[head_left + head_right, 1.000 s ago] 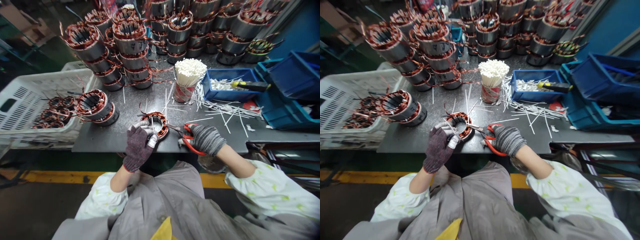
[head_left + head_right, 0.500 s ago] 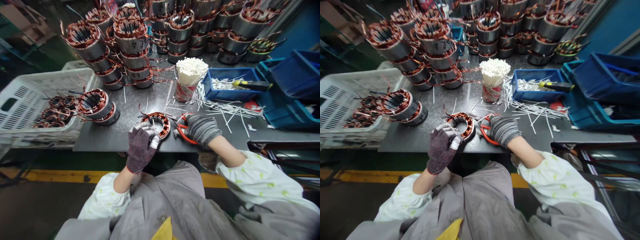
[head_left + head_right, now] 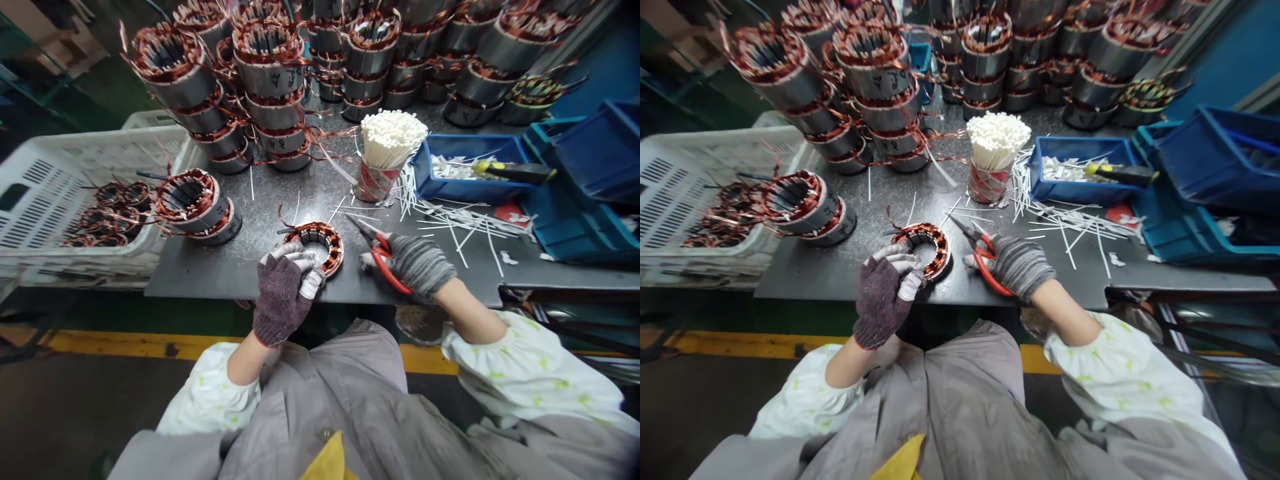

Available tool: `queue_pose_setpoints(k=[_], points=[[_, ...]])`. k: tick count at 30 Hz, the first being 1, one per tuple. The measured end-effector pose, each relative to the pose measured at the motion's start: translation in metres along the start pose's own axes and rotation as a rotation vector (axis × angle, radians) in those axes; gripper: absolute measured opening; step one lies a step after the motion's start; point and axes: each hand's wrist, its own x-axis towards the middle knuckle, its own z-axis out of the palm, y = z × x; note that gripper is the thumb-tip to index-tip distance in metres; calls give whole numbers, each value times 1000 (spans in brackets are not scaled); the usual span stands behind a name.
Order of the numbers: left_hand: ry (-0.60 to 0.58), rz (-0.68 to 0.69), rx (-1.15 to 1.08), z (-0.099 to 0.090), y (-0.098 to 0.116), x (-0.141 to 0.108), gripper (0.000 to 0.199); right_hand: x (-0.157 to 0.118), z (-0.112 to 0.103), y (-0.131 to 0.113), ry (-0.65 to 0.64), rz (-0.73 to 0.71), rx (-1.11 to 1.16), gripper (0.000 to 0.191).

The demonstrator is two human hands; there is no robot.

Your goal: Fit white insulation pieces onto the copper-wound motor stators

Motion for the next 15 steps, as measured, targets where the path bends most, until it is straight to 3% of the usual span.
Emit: queue_pose_setpoints(k=[2,6,12,15], points=[[22,-65,-65,-2,2,0,20,-12,1,7,50,-31,6,62],[61,-236,-176,-4,2,0,29,-35,-5,5,117,-273,3,68],[31,-257,-146,-5,1,-2,31,-30,-29,-21,-66,-324,-117,45],[31,-271,-151,-11,1,-3,31,-22,-27,-13,-157,-257,-138,45]])
